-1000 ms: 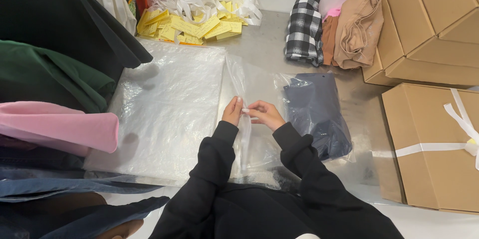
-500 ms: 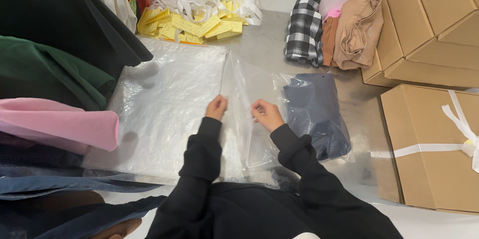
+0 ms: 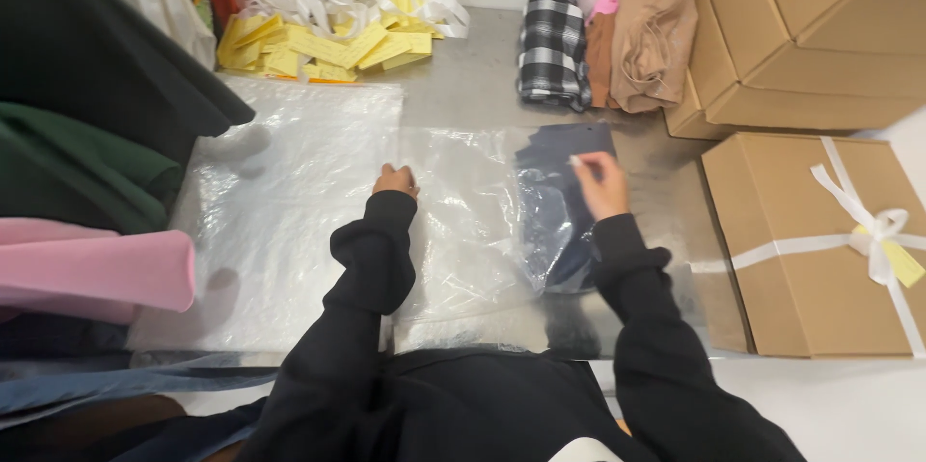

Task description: The person unties a white ribbon on a cardboard box, removes a yellow tag, and opens the box to reveal a plastic-wrapped garment. They then remove the garment from the box, place it on the table, and unwrap it from the plastic packaging.

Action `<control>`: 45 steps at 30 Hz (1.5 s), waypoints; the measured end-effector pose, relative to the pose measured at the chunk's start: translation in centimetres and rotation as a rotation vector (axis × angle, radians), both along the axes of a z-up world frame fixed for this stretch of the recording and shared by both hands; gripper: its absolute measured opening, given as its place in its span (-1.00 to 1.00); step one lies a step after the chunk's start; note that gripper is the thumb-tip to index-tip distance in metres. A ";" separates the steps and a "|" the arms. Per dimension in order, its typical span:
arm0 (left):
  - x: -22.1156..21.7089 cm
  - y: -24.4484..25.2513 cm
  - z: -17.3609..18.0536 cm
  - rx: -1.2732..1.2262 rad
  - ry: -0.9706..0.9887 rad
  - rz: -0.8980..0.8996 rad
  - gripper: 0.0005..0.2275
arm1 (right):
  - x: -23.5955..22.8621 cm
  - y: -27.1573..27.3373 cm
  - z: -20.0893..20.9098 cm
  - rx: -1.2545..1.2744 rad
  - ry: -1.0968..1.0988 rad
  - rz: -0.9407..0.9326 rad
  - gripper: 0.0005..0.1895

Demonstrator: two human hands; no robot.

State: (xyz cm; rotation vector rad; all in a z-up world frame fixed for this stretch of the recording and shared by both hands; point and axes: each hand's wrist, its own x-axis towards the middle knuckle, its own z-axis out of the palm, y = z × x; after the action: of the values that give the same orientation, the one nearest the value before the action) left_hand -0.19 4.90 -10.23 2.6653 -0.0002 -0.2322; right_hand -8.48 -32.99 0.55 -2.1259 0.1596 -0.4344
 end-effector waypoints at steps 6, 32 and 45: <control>-0.2 0.1 -2.7 0.054 0.066 0.262 -0.51 | -3.0 -9.4 -3.8 -0.066 0.574 -0.269 -0.24; -4.2 4.1 3.9 -1.197 0.416 0.454 -0.63 | 0.7 -18.3 -20.0 0.069 0.438 -0.403 -0.79; -2.6 3.8 -2.3 -0.309 0.148 0.261 -0.83 | -0.5 -15.8 -17.3 -0.158 0.439 -0.438 -0.80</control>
State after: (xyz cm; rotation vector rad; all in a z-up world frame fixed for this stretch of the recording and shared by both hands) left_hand -2.80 8.71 -12.55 2.3056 0.3291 -0.3155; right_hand -9.01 -48.84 -16.71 -2.3154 0.8786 -0.2264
